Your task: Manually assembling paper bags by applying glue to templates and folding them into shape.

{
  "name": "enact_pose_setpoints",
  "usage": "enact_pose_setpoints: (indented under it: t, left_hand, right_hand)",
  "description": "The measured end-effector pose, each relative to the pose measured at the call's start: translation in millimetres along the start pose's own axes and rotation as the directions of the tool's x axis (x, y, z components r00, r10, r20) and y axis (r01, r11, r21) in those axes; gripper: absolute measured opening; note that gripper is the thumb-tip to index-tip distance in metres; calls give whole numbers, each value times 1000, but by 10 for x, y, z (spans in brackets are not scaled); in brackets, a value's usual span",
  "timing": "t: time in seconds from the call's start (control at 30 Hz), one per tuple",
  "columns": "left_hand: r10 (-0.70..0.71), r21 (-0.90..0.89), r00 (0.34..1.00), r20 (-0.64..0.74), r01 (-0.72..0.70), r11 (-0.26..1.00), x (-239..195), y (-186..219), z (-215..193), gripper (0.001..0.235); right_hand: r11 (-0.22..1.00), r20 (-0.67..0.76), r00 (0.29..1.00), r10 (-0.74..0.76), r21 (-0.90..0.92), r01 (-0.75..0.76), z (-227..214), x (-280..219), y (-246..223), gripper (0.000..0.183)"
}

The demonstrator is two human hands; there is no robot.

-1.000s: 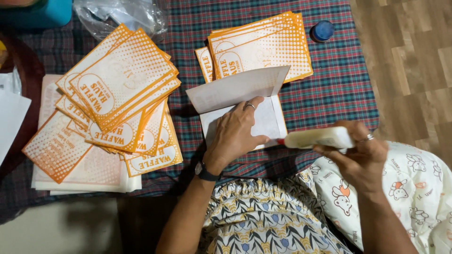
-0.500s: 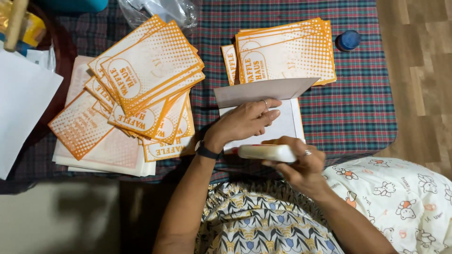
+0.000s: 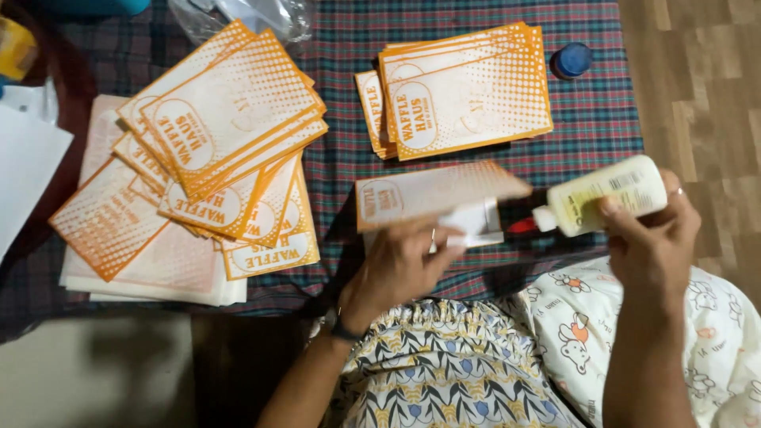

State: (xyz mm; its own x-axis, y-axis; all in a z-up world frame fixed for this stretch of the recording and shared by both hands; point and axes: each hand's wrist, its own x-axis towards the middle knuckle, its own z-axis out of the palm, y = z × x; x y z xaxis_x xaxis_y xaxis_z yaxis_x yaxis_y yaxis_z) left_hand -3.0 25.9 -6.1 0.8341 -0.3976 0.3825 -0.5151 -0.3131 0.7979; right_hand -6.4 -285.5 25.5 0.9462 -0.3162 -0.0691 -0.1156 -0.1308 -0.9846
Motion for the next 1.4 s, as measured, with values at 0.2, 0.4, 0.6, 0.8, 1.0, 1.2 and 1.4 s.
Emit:
enact_pose_setpoints:
  t: [0.2,0.4,0.6,0.8,1.0,1.2,1.4]
  left_hand:
    - [177,190,984,18,-177,966,-422,163,-33,11]
    - [169,584,984,-60,-103,805,-544,51,-215,15]
    - [142,564,988,-63,-82,821,-523,88,-312,23]
    - [134,563,989,-61,-77,823,-512,117,-302,19]
    - [122,567,990,-74,-59,822,-520,104,-301,20]
    - [115,593,991,-66,-54,804,-510,131,-318,23]
    - [112,589,990,-83,-42,807,-505,135,-312,18]
  right_hand:
    - [981,-19,985,172,-92,-173,-77,276,-5,44]
    - [812,4,1000,-12,-583,12,12,245,-161,54]
    - [357,346,677,-649,-647,673,202,-100,-40,13]
    - [432,767,382,-516,-152,889,646,-228,-250,28]
    - [402,775,367,-515,-160,902,637,-211,-135,31]
    - [379,766,358,-533,-162,911,650,-215,-91,25]
    - [393,785,380,-488,-191,899,636,-166,-131,24]
